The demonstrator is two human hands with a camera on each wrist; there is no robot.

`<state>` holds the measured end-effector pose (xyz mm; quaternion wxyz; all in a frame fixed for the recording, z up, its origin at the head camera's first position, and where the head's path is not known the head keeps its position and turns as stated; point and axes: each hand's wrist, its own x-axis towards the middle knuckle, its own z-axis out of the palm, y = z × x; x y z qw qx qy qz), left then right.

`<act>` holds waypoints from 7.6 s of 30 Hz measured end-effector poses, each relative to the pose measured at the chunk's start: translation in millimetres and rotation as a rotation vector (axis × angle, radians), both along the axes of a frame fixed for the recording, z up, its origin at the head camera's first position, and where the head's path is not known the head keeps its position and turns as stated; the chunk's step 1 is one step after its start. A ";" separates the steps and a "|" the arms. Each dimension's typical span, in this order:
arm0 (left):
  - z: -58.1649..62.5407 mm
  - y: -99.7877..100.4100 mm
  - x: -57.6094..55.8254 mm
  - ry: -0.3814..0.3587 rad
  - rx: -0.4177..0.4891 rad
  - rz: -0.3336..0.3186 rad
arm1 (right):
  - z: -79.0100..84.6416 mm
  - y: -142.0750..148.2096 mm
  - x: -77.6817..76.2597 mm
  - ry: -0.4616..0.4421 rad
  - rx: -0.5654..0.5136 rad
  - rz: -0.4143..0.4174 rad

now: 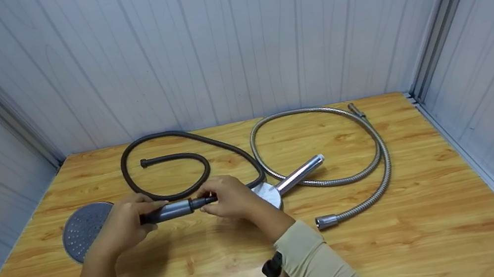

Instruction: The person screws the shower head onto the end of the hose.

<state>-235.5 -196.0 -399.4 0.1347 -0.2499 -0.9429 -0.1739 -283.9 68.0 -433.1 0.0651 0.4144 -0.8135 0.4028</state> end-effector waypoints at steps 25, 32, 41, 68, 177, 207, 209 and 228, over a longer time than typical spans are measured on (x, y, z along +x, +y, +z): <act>1.9 0.3 0.4 0.006 -0.015 -0.029 | 5.1 1.2 3.2 -0.037 0.047 0.006; 2.7 0.2 1.6 0.000 -0.021 -0.027 | 4.7 0.8 2.2 -0.042 0.071 0.002; 1.5 -0.1 1.1 -0.010 -0.018 -0.035 | 4.4 0.2 4.4 -0.108 0.084 -0.004; 2.1 -0.8 2.1 -0.011 -0.004 -0.028 | 3.8 -0.6 4.9 -0.018 0.066 -0.006; 0.0 2.4 1.7 -0.036 0.002 -0.034 | 2.4 7.0 11.8 -0.031 0.104 -0.014; -1.5 1.3 4.5 -0.224 0.145 -0.132 | 10.4 15.2 5.4 -0.050 0.054 0.001; -1.8 0.2 3.9 -0.231 0.165 -0.153 | 9.9 14.9 5.3 -0.035 0.026 0.009; 2.7 1.8 3.9 -0.265 0.122 -0.109 | 15.4 14.0 6.6 -0.086 0.127 -0.011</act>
